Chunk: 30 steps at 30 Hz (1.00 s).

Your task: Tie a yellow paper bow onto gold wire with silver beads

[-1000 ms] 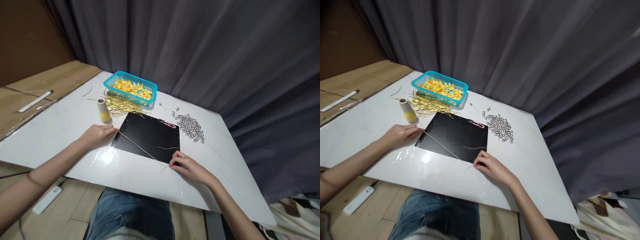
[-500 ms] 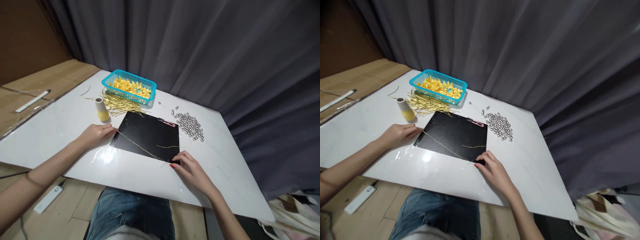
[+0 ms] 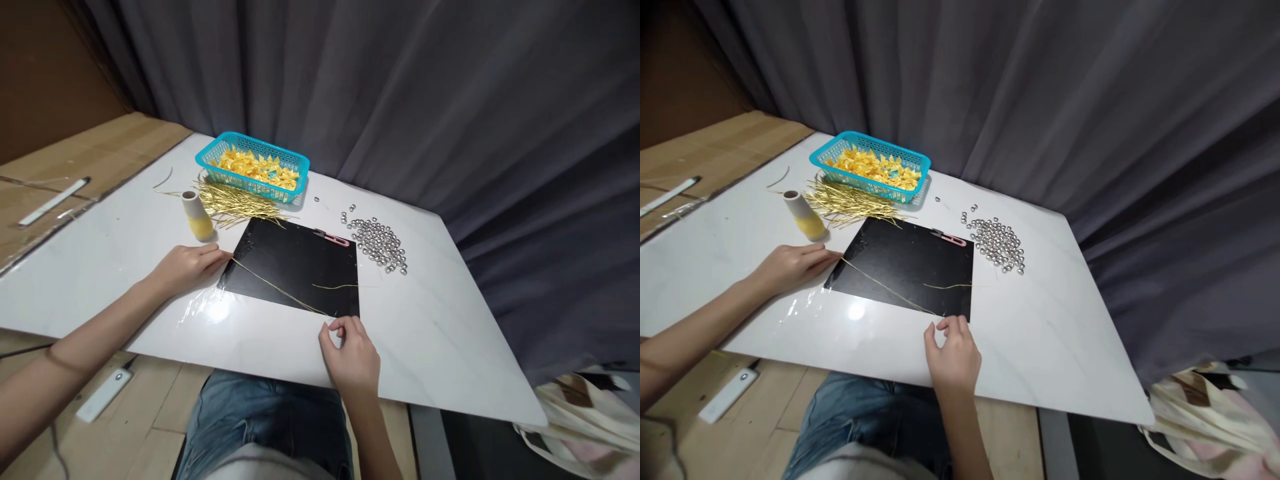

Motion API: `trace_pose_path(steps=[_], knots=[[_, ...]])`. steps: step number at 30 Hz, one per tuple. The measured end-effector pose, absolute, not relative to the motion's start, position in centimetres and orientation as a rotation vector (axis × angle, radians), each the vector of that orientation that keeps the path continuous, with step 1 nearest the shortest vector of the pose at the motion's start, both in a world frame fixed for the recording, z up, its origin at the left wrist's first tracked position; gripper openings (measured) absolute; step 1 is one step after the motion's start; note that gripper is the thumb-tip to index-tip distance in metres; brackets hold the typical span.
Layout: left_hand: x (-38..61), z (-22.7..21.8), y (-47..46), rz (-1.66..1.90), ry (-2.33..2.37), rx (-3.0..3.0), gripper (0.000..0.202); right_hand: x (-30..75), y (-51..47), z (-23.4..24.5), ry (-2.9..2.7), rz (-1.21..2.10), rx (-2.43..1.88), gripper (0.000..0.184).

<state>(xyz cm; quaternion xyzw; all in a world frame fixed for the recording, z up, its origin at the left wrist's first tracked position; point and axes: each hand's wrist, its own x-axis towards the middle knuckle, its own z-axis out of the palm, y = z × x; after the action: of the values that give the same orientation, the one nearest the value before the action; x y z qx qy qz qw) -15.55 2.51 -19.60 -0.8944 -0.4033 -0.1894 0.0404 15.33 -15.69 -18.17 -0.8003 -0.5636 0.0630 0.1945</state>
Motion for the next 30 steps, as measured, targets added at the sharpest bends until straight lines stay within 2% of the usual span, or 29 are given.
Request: trace_pose_path(steps=[16, 30], knots=[[-15.6, -19.5, 2.4, -0.446, -1.125, -2.654, 0.035, 17.5, -17.4, -17.7, -1.651, 0.344, -2.165, 0.013], [-15.5, -19.8, 2.5, -0.605, -1.168, -2.695, 0.032, 18.4, -17.4, -16.9, -1.688, 0.569, -1.976, 0.014]])
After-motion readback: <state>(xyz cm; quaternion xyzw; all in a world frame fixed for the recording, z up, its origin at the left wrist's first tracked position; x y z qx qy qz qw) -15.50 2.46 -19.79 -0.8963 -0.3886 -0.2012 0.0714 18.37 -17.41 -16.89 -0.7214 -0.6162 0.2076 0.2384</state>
